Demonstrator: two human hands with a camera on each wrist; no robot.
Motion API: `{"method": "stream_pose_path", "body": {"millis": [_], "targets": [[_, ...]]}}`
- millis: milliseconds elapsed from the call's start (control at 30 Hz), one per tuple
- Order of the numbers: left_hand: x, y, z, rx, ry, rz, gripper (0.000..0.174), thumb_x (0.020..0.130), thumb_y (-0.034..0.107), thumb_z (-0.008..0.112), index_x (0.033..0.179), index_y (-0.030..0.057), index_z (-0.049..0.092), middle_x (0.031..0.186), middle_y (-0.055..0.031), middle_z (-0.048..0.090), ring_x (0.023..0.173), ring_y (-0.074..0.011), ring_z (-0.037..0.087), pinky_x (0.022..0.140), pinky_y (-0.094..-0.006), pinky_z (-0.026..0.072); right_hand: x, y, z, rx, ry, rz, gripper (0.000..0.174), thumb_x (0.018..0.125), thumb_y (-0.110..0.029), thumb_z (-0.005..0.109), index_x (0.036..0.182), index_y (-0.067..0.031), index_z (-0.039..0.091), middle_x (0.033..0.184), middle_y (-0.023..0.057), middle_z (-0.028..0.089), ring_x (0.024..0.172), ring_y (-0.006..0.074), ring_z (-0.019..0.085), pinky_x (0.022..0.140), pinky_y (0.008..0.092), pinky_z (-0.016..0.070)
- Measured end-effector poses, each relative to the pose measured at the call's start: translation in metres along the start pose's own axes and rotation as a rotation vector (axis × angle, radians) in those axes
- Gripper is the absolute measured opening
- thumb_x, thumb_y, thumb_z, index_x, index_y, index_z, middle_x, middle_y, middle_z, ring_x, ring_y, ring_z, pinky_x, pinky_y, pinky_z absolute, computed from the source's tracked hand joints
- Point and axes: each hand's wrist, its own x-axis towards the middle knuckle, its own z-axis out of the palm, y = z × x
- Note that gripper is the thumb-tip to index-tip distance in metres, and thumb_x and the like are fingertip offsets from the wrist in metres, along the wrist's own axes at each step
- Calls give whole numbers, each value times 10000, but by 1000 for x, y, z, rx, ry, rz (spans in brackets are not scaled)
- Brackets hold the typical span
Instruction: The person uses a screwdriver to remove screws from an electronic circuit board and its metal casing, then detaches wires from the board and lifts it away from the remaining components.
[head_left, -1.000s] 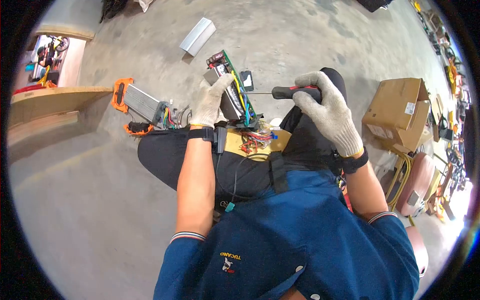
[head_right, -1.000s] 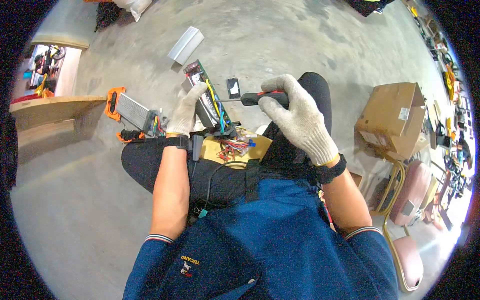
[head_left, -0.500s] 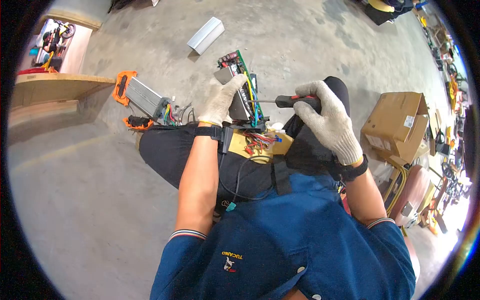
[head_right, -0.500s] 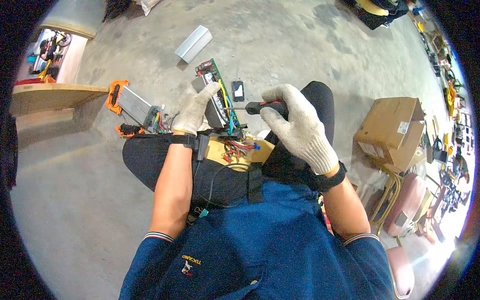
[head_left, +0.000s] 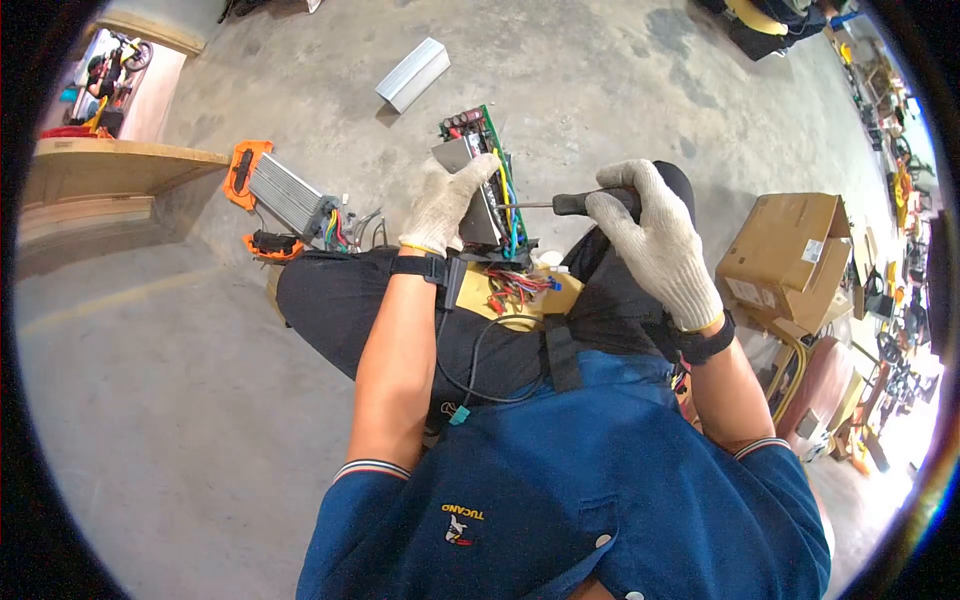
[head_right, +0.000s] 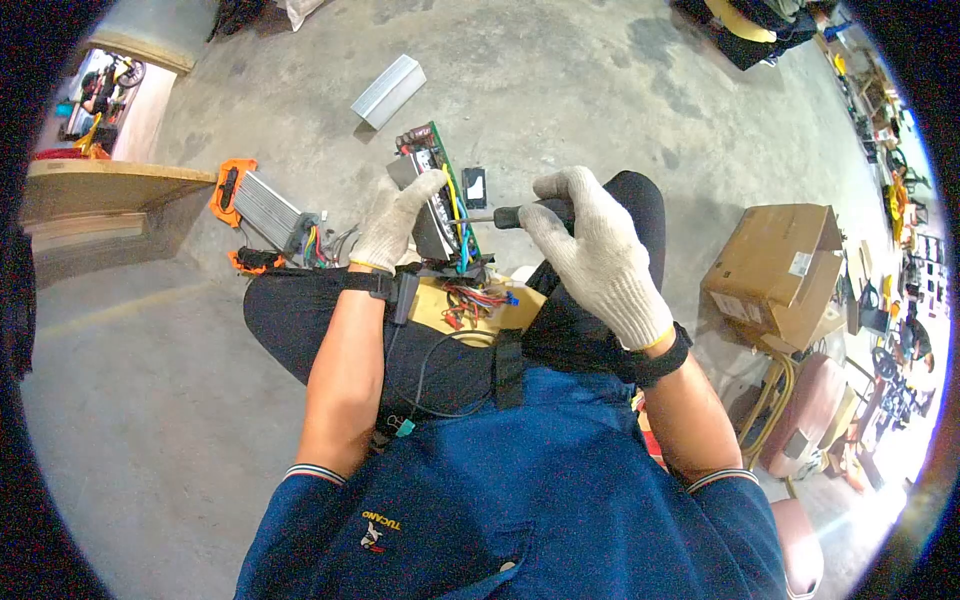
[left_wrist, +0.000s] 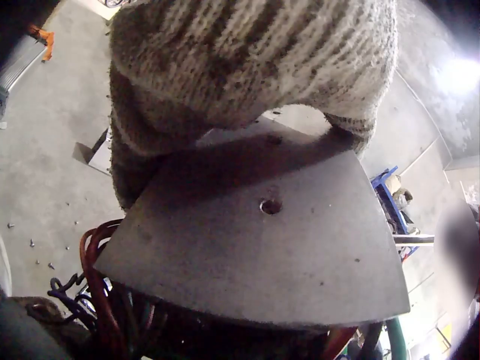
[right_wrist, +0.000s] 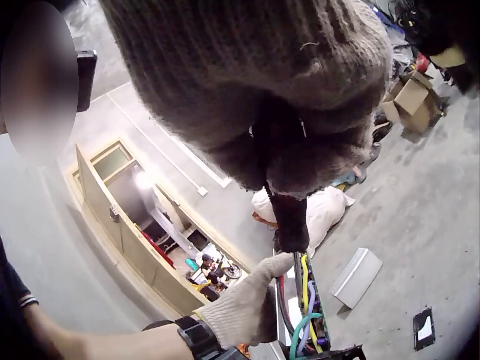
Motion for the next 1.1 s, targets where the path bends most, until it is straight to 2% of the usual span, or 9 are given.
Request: {"method": "stream_pose_path", "body": {"millis": [67,133,233,333,533,667,867,1067,1100], "targets": [[-6,8,1,51,19,33,456,875,398,865,1127,31,766,988,-71,766,801,-173,735,756,-365,609,1,-2,1,-28,12,-5,323,1019,-196,788,1233,21,680,1063,179,786,1012,259,786,898,378,595],[-10,14,3,46,0,91,446,858,428,865,1061,37,793,950,-60,773,815,-172,739,750,-362,597,4,-6,0,-25,-1,89,319,1018,-196,793,1221,22,679,1064,190,782,1016,279,790,894,384,599],[-10,15,4,37,19,89,432,861,439,851,1027,43,805,917,-45,768,815,-155,727,740,-351,581,1,-9,-2,2,-2,48,319,1014,-195,799,1215,22,678,1077,201,780,1026,305,790,900,390,599],[-7,14,3,90,28,102,446,863,444,858,1047,41,806,924,-46,767,808,-149,714,738,-352,576,-1,-2,-2,-40,22,-72,317,1014,-191,800,1217,21,679,1092,208,775,1026,316,788,902,392,599],[-6,13,0,58,-23,90,445,862,424,879,1049,26,806,915,-54,767,786,-147,710,725,-346,573,-3,0,-2,-56,24,-94,323,1008,-189,803,1221,20,681,1093,204,769,1030,318,784,896,396,599],[-11,14,3,100,31,61,454,861,425,878,1058,23,810,906,-64,773,764,-155,721,710,-343,573,-4,-3,2,-6,1,-46,319,1004,-191,804,1215,17,685,1094,208,766,1031,325,780,898,401,596],[-7,8,4,28,8,14,481,857,458,866,1078,34,817,908,-72,779,753,-161,729,700,-346,577,-3,-3,4,-74,30,-104,302,1002,-186,799,1196,18,689,1085,214,755,1017,339,776,890,406,593],[-3,-2,7,21,65,-14,499,860,492,851,1088,49,823,908,-68,782,753,-171,729,704,-352,574,-3,-3,6,-38,24,-104,305,1000,-184,796,1197,19,683,1083,225,749,1005,369,770,871,427,590],[-3,-1,6,99,70,-2,513,860,510,843,1095,54,827,910,-76,787,761,-181,733,718,-360,575,-2,-4,6,-69,20,-108,301,1000,-184,794,1192,19,681,1085,228,748,1003,378,768,865,431,589]]}}
